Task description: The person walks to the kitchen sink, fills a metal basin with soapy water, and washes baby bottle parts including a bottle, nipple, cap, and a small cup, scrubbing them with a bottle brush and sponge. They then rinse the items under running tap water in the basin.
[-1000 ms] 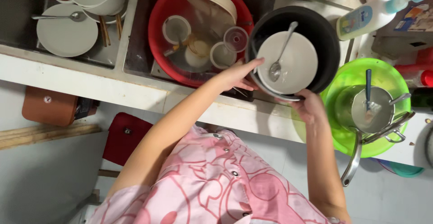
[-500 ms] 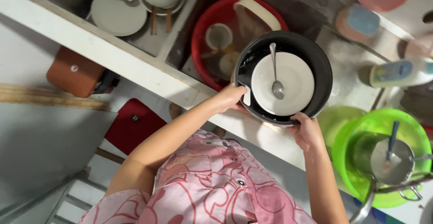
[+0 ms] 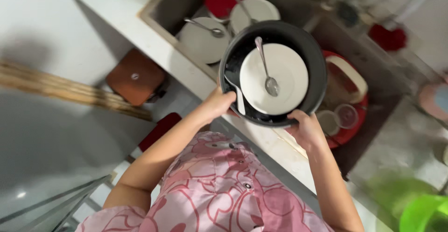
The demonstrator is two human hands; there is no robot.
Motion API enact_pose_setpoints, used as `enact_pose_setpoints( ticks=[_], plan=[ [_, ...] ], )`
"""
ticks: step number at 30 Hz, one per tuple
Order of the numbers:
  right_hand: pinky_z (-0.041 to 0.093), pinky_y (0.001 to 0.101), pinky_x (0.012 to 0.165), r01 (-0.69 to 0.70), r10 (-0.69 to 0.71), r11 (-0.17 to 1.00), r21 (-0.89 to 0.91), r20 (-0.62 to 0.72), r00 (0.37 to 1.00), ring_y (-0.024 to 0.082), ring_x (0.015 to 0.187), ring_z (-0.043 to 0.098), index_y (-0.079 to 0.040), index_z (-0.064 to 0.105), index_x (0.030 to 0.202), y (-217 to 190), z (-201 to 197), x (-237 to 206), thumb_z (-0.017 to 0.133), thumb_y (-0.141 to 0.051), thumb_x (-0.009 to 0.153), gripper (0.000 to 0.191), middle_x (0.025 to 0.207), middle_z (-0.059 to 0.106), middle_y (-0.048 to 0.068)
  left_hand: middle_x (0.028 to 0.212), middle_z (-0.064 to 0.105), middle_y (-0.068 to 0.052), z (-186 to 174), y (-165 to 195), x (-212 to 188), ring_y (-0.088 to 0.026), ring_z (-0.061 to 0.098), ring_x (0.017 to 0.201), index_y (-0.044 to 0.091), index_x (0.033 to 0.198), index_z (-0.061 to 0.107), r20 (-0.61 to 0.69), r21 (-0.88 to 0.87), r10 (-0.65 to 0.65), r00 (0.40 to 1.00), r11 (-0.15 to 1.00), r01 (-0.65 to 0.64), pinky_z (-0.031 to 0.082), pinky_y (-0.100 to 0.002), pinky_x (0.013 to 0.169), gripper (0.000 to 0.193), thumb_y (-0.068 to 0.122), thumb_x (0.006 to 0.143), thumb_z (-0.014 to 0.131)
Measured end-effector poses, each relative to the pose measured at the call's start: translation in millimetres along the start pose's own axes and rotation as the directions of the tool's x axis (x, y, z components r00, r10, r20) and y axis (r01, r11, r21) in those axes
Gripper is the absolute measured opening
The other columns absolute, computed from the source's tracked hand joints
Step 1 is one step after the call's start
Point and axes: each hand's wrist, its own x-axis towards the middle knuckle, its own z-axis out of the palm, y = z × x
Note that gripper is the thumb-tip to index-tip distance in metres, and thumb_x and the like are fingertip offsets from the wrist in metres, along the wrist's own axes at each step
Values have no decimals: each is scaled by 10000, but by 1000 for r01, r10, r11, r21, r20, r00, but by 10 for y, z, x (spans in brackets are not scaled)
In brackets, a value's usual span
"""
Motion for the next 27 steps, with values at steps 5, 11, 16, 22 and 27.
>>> enact_pose_setpoints(
  ticks=[5,11,16,22,27],
  plan=[
    [532,409,592,-20,26,997,-74,78,997,264,790,648,23,558,1093,72,1193,772,552,29,880,213,970,646,143,1262,646,-250,-1152,425,4,-329,731,991,58,1540,219,-129,-80,37,991,996,-48,632,-483,729,718,60,893,531],
    [604,473,661,-87,109,993,-85,310,944,292,787,654,8,458,1254,28,2573,1341,545,50,873,393,1006,607,155,1210,636,-208,-2245,697,-35,-377,730,912,91,1485,190,-339,-139,17,941,988,-68,664,-500,725,713,9,846,497],
    [605,601,748,-143,164,987,-79,445,880,392,907,702,-36,307,1434,-134,3418,1527,469,83,844,624,1168,584,222,1185,654,-258,-2859,809,28,-384,739,911,-37,1433,362,-400,-149,71,914,979,-141,626,-494,726,577,4,870,480],
    [614,581,713,-145,186,982,-122,465,865,418,934,696,-192,126,1537,-246,3878,1705,449,80,836,819,1332,485,241,1196,662,-212,-3260,831,183,-379,734,929,-52,1379,414,-419,-155,94,903,973,-174,648,-509,756,485,9,898,449],
    [644,539,703,-81,160,981,-174,513,844,394,935,706,-223,74,1575,-342,4081,1833,460,62,852,868,1372,478,237,1157,688,-238,-3495,834,318,-399,734,949,-143,1247,544,-394,-206,74,916,964,-167,654,-520,795,376,44,932,459]
  ],
)
